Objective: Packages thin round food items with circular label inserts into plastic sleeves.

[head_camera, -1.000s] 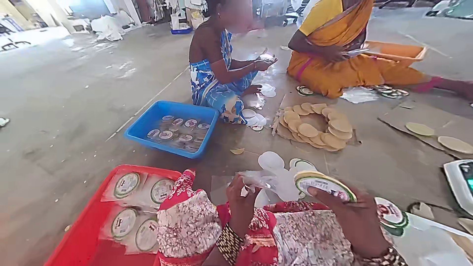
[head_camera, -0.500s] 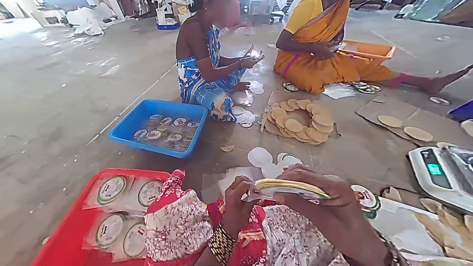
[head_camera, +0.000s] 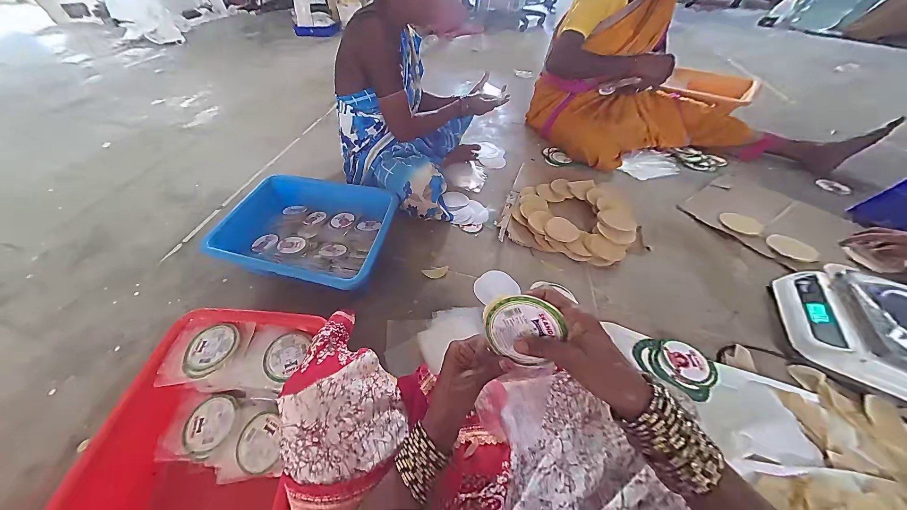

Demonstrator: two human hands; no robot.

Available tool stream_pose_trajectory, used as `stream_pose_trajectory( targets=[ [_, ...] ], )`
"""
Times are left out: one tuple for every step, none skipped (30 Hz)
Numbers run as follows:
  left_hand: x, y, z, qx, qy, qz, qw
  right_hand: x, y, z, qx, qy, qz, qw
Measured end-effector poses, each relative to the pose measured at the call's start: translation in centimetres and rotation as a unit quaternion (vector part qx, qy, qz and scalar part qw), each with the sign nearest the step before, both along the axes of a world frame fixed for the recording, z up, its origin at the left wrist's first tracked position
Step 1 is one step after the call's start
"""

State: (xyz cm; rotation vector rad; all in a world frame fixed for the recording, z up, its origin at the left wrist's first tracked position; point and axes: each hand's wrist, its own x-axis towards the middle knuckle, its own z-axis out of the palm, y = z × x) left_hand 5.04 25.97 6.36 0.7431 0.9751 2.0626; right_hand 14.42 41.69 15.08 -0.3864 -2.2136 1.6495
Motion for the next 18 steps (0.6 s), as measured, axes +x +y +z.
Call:
stream_pose_trajectory(
  targets=[
    [-0.1, 0.0, -0.2, -0.011, -0.011, -0.012, 1.0, 0.1, 0.4, -0.7, 0.015, -0.008, -0.006, 1.0],
    [-0.2, 0.1, -0.4, -0.017, -0.015, -0.021, 1.0, 0.2, 0.9, -1.3, 0.033, -0.014, -0.01, 0.999],
    [-0.3, 0.1, -0.5, -0.02, -0.02, -0.029, 0.999, 0.3, 1.2, -1.8, 0.056, -0.021, -0.013, 0.998],
    [-0.3, 0.2, -0.4, -0.024, -0.029, -0.036, 0.999, 0.5, 1.5, -2.3, 0.089, -0.031, -0.015, 0.995],
    [-0.2, 0.2, -0.4, -0.029, -0.04, -0.039, 0.998, 0.7, 1.7, -2.7, 0.131, -0.047, -0.015, 0.99],
    [-0.2, 0.3, -0.4, -0.039, -0.051, -0.042, 0.997, 1.0, 1.8, -2.9, 0.172, -0.067, -0.008, 0.983],
    [-0.2, 0.3, -0.5, -0.053, -0.061, -0.045, 0.996, 1.4, 1.8, -2.8, 0.209, -0.096, 0.009, 0.973],
    [-0.2, 0.3, -0.7, -0.068, -0.067, -0.051, 0.994, 1.7, 1.9, -2.5, 0.237, -0.134, 0.035, 0.962],
    [-0.3, 0.2, -0.9, -0.08, -0.07, -0.06, 0.993, 2.0, 2.0, -1.9, 0.25, -0.171, 0.066, 0.951],
    [-0.4, 0.2, -1.1, -0.085, -0.07, -0.069, 0.991, 2.3, 2.3, -1.6, 0.254, -0.194, 0.091, 0.943],
    [-0.5, 0.3, -1.2, -0.086, -0.068, -0.078, 0.991, 2.4, 2.5, -1.7, 0.251, -0.191, 0.099, 0.944],
    [-0.5, 0.5, -1.2, -0.082, -0.064, -0.086, 0.991, 2.5, 2.8, -2.1, 0.243, -0.163, 0.096, 0.951],
    [-0.5, 0.7, -1.4, -0.073, -0.058, -0.091, 0.991, 2.4, 2.8, -2.5, 0.226, -0.127, 0.099, 0.961],
    [-0.3, 0.8, -1.6, -0.062, -0.051, -0.095, 0.992, 2.5, 2.6, -2.8, 0.208, -0.101, 0.108, 0.967],
    [-0.2, 0.9, -1.8, -0.055, -0.048, -0.096, 0.993, 2.5, 2.4, -3.0, 0.205, -0.087, 0.12, 0.968],
    [-0.2, 0.9, -1.9, -0.054, -0.05, -0.097, 0.993, 2.6, 2.1, -3.2, 0.219, -0.086, 0.133, 0.963],
    [-0.1, 0.8, -1.9, -0.06, -0.056, -0.101, 0.992, 2.7, 1.8, -3.3, 0.233, -0.109, 0.151, 0.954],
    [0.0, 0.7, -2.0, -0.074, -0.06, -0.108, 0.99, 2.9, 1.5, -3.4, 0.242, -0.148, 0.176, 0.943]
  ],
)
